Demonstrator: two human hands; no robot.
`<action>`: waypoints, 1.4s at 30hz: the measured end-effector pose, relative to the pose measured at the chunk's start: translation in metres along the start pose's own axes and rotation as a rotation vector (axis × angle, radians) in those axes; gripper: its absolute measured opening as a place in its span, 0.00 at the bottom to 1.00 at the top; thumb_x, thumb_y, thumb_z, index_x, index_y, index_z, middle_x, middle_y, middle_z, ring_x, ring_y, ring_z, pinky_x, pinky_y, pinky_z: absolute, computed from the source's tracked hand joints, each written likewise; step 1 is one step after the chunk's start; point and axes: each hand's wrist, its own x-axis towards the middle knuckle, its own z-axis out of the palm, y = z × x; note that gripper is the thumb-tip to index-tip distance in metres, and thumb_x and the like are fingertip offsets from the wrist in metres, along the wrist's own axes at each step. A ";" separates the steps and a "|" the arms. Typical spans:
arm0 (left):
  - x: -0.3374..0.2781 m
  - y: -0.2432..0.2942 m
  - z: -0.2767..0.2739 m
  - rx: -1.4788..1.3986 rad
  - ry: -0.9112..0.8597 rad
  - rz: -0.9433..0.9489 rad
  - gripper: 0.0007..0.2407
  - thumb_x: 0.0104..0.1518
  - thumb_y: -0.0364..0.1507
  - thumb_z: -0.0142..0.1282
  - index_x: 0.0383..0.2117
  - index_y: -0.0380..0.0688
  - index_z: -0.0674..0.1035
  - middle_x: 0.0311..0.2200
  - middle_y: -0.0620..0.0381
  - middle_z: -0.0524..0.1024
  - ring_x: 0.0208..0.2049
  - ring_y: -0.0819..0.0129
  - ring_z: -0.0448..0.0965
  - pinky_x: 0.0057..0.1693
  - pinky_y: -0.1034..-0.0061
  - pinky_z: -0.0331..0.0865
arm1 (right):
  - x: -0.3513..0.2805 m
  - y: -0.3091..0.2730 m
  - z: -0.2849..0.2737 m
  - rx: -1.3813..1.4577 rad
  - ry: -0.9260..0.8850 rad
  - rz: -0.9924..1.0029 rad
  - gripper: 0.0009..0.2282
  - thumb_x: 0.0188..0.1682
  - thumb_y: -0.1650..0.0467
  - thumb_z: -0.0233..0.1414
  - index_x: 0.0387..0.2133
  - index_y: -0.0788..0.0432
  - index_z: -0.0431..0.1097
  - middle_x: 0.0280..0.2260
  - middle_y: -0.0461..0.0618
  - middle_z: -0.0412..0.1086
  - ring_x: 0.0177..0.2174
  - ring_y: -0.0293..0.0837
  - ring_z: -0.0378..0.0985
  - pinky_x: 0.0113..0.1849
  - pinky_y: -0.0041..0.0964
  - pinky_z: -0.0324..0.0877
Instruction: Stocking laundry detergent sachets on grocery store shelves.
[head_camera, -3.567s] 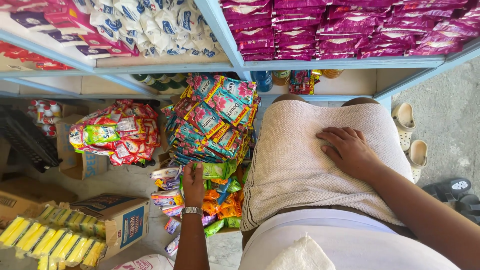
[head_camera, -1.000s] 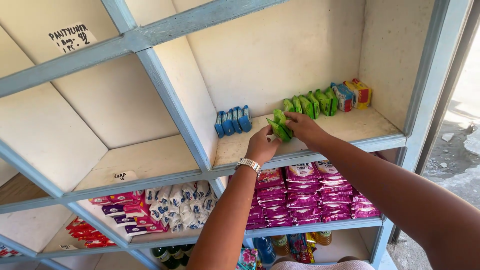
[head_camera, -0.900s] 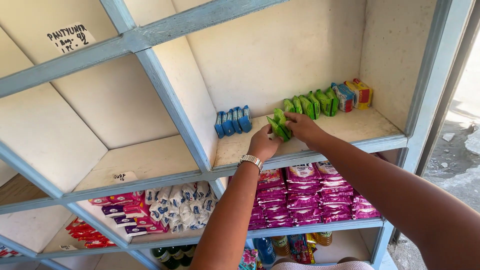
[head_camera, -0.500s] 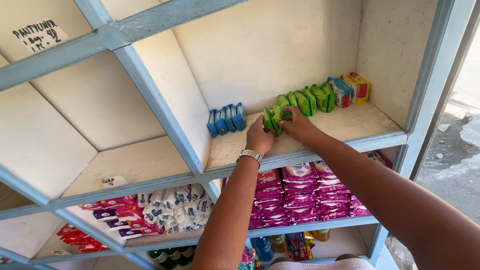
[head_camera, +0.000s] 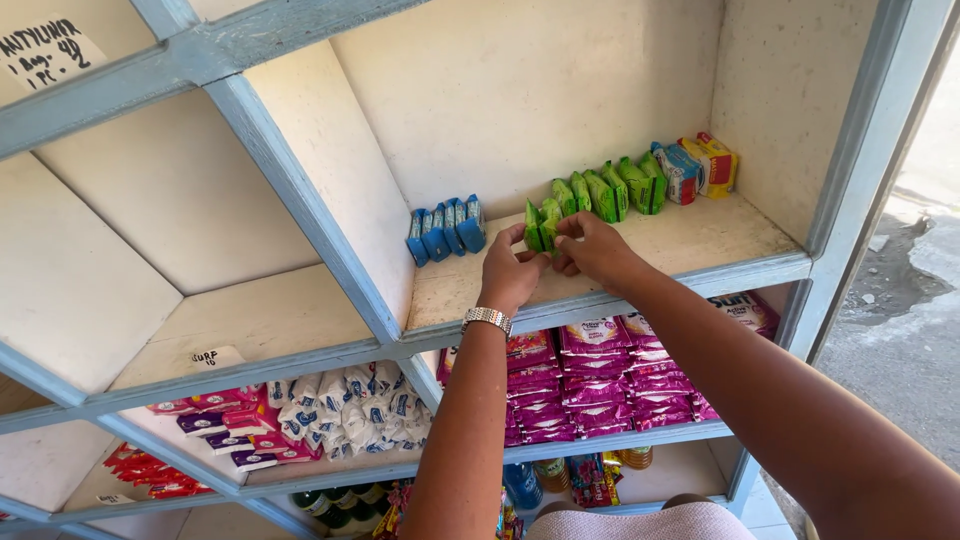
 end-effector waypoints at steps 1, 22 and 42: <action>-0.001 0.001 -0.001 -0.002 0.005 -0.005 0.29 0.50 0.25 0.67 0.60 0.38 0.69 0.57 0.49 0.74 0.48 0.64 0.84 0.48 0.73 0.80 | 0.002 0.003 0.000 0.001 -0.025 -0.006 0.17 0.53 0.72 0.51 0.55 0.65 0.62 0.44 0.54 0.70 0.33 0.42 0.77 0.36 0.38 0.75; 0.041 0.021 -0.004 0.256 -0.173 -0.144 0.36 0.49 0.21 0.60 0.69 0.46 0.60 0.59 0.43 0.71 0.54 0.59 0.78 0.54 0.70 0.74 | 0.018 0.019 0.002 -0.050 -0.183 -0.050 0.30 0.53 0.73 0.50 0.69 0.59 0.48 0.58 0.59 0.66 0.51 0.45 0.71 0.49 0.36 0.68; 0.066 -0.038 -0.016 0.195 -0.218 -0.002 0.31 0.53 0.20 0.53 0.68 0.48 0.62 0.65 0.54 0.68 0.61 0.62 0.73 0.62 0.69 0.69 | 0.046 0.029 0.000 -0.983 -0.126 -0.410 0.26 0.51 0.70 0.52 0.65 0.56 0.58 0.60 0.58 0.62 0.56 0.55 0.65 0.58 0.48 0.60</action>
